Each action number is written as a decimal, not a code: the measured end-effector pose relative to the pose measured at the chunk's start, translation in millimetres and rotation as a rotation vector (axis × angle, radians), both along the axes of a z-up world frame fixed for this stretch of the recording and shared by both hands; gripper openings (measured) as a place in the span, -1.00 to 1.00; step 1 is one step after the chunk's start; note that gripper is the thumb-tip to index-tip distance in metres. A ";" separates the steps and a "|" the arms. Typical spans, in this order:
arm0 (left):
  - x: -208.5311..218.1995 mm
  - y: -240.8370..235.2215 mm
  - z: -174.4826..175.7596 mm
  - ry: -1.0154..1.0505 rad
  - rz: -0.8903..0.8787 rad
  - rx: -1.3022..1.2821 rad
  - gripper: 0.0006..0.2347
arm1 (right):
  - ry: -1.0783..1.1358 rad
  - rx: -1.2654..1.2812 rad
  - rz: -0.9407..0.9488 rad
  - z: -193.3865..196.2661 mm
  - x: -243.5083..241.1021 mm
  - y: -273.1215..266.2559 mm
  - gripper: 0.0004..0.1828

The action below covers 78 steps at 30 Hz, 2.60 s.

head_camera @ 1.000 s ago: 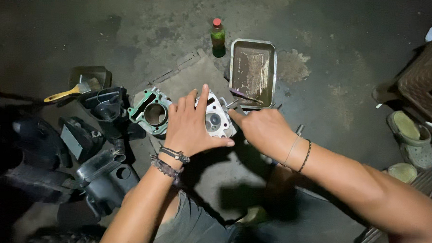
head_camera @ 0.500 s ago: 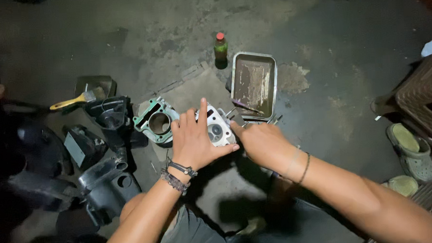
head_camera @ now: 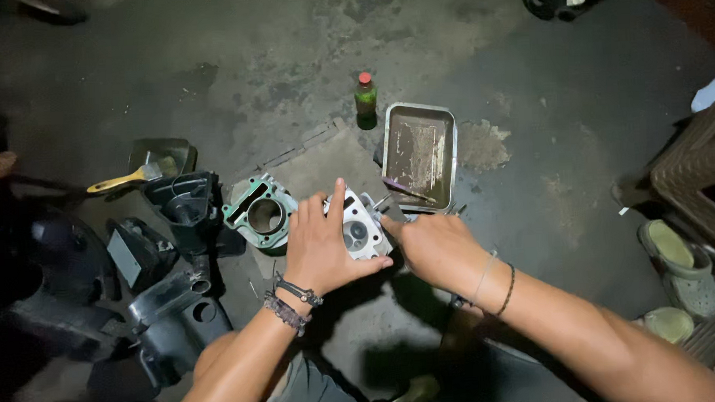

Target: The person uses a screwdriver to tighten screws on a metallic engine cylinder head. They hold the part steady with their left hand while turning the tool with their right hand, working on a concrete floor surrounded by other engine components.

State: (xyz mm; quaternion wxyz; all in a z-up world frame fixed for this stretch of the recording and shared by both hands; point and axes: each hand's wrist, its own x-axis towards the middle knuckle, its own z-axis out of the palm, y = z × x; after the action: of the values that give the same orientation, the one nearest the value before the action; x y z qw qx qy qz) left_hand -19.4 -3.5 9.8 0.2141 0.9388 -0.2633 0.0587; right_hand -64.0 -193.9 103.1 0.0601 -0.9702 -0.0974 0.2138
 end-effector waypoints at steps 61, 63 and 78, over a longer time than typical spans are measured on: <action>4.0 12.6 14.3 0.058 -0.127 -0.045 0.18 | 0.077 0.233 -0.042 2.6 -9.7 -7.6 -0.52; 4.1 14.8 21.6 0.133 -0.151 -0.009 0.25 | 0.068 0.227 -0.065 5.5 -11.8 -7.2 -0.51; 6.6 14.8 22.4 0.239 -0.125 0.047 0.26 | 0.076 0.240 -0.063 7.5 0.8 -8.2 -0.52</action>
State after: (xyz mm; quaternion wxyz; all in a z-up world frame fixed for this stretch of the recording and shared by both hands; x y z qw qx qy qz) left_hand -12.8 11.3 32.2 0.2251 0.9257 -0.2950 -0.0733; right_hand -63.2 -202.2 110.7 0.1860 -0.9498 -0.0893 0.2351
